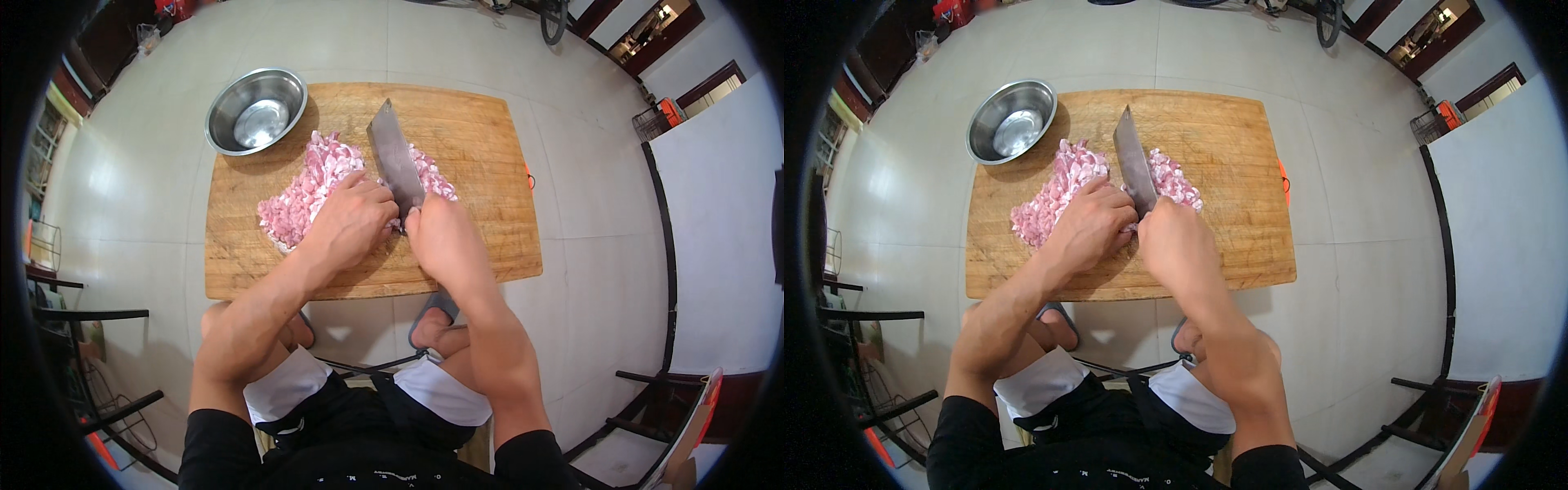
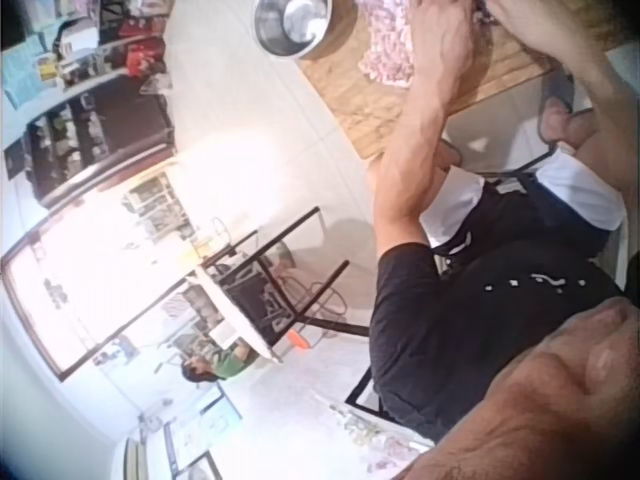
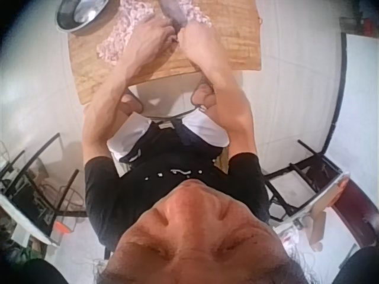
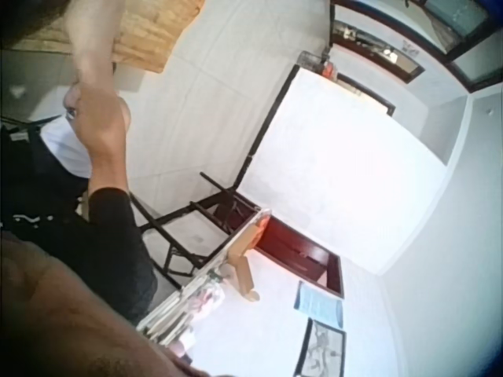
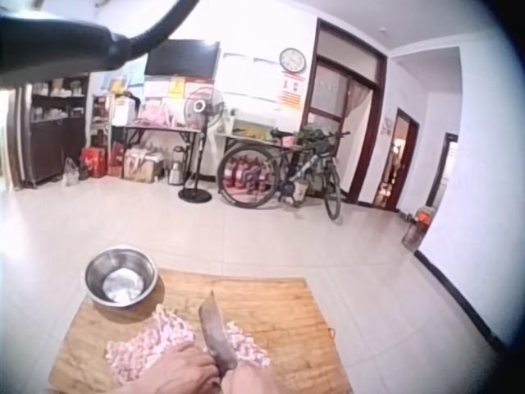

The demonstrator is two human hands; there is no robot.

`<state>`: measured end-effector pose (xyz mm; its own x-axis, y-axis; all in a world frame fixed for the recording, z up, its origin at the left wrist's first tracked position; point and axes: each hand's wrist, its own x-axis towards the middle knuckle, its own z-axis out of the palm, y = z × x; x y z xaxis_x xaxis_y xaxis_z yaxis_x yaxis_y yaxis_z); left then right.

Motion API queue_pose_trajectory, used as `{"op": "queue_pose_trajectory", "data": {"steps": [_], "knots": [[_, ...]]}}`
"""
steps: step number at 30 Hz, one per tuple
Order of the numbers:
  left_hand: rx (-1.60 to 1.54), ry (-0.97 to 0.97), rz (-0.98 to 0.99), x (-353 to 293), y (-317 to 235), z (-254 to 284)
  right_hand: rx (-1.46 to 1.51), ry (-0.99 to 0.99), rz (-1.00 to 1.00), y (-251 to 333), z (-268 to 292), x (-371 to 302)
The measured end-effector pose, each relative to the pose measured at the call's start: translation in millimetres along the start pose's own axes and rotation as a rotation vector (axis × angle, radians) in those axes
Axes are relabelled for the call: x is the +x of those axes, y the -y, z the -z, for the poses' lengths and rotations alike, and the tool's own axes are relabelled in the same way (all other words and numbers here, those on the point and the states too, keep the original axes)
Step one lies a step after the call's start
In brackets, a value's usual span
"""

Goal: The person sits on the floor and uses a cleaver to chop a pile of raw meat into small pieces on a wooden cutting board. The person repeatedly gathers the meat and chops it with a rhythmic motion.

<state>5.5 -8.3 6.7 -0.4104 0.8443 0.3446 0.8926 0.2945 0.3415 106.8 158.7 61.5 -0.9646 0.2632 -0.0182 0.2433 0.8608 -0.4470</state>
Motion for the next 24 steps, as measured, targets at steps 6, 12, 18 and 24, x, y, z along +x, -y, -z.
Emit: {"op": "queue_pose_trajectory", "data": {"steps": [6, 12, 18, 24], "knots": [[0.079, -0.130, 0.124, -1, -6, -8, 0.480, 0.143, -0.335, -31, 11, 30], [0.096, -0.260, 0.272, 8, -19, -9, 0.391, 0.041, -0.240, -32, 27, 14], [0.016, -0.124, 0.139, -2, -17, -3, 0.126, -0.064, -0.040, -19, 34, -28], [0.140, -0.130, 0.133, -9, -20, -8, 0.012, 0.010, -0.074, -4, 46, -49]]}}
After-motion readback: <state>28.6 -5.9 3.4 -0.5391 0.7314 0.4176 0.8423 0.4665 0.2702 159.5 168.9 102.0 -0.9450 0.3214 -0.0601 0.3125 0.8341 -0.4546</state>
